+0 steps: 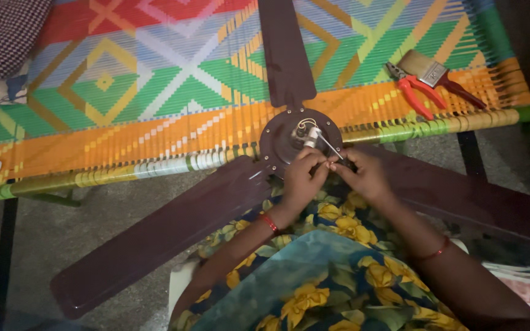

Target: The person uses a screwdriver to adjust screws on the central hub of a ceiling fan while it rests on a woven cot. The hands repeatedly tighten or loosen fasteners around the motor housing throughout the clip.

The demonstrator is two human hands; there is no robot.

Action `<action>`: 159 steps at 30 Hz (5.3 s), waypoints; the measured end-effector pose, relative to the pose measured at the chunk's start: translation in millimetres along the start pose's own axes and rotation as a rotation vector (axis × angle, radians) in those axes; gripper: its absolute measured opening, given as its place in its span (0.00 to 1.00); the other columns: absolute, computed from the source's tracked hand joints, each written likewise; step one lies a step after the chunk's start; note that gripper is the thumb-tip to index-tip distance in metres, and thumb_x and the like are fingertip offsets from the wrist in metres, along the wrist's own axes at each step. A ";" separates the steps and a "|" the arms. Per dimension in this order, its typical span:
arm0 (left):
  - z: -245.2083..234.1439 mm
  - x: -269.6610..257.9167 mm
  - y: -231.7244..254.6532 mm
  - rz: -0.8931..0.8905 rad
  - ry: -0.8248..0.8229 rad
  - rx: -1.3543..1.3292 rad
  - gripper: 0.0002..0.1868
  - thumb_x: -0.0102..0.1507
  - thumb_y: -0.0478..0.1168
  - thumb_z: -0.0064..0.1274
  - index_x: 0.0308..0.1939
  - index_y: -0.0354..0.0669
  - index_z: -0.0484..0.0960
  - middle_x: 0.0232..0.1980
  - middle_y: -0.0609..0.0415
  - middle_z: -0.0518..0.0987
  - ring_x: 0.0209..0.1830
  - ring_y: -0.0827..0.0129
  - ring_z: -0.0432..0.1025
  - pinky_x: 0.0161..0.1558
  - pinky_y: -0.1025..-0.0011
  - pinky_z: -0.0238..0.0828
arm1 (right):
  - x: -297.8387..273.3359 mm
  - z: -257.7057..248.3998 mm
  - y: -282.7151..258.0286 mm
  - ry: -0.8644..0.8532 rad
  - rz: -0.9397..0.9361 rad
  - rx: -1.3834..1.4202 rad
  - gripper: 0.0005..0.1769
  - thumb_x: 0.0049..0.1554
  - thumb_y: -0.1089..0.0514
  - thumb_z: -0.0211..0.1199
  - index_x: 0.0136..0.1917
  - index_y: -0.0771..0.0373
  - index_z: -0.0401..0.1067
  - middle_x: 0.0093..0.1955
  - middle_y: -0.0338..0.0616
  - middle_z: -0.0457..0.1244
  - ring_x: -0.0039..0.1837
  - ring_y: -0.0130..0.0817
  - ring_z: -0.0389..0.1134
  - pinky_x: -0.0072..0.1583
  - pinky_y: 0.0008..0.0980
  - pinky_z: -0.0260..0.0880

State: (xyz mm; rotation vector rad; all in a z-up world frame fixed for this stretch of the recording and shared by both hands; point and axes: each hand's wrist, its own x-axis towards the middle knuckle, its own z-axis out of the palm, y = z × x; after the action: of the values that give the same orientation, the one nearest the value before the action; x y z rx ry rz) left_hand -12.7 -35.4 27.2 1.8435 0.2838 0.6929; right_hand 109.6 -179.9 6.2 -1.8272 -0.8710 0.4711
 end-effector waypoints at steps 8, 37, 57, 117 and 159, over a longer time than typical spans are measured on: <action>-16.8 4.5 -4.3 0.095 0.172 0.112 0.04 0.67 0.35 0.54 0.44 0.40 0.83 0.44 0.48 0.81 0.40 0.58 0.78 0.42 0.66 0.74 | 14.2 -36.8 0.9 0.178 0.330 0.299 0.07 0.61 0.59 0.65 0.53 0.61 0.72 0.46 0.39 0.71 0.40 0.23 0.61 0.41 0.26 0.61; -36.5 25.7 -44.4 0.028 0.001 0.311 0.38 0.58 0.39 0.65 0.71 0.44 0.67 0.78 0.40 0.57 0.74 0.42 0.61 0.69 0.52 0.62 | 139.3 -34.4 154.0 0.262 0.403 -0.806 0.13 0.60 0.48 0.59 0.52 0.54 0.78 0.49 0.55 0.70 0.53 0.57 0.71 0.54 0.55 0.70; -47.7 39.7 -28.2 -0.002 -0.151 0.432 0.47 0.54 0.40 0.70 0.75 0.51 0.64 0.81 0.45 0.58 0.67 0.46 0.67 0.65 0.51 0.64 | 93.8 5.3 2.1 0.215 0.210 -0.088 0.20 0.59 0.49 0.68 0.59 0.62 0.73 0.40 0.45 0.70 0.43 0.38 0.70 0.47 0.35 0.70; -33.3 35.5 -42.7 0.167 0.052 0.508 0.27 0.61 0.39 0.61 0.65 0.55 0.77 0.74 0.44 0.65 0.68 0.45 0.67 0.68 0.50 0.65 | 67.5 29.8 37.3 -0.044 0.135 -0.076 0.29 0.54 0.61 0.71 0.63 0.60 0.59 0.50 0.45 0.61 0.50 0.36 0.66 0.50 0.35 0.68; -26.8 23.7 -47.7 0.281 -0.006 0.865 0.24 0.61 0.48 0.64 0.59 0.50 0.78 0.60 0.52 0.71 0.63 0.56 0.63 0.63 0.51 0.54 | 77.3 24.0 2.8 -0.187 0.629 0.366 0.22 0.58 0.44 0.66 0.42 0.65 0.67 0.31 0.37 0.62 0.24 0.22 0.52 0.26 0.24 0.50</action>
State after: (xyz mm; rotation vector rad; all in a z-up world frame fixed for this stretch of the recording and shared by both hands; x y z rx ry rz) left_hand -3.1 15.4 -2.6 2.7457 0.3574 0.8279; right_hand 145.9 -107.8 -0.7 -1.7005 -0.2757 1.1328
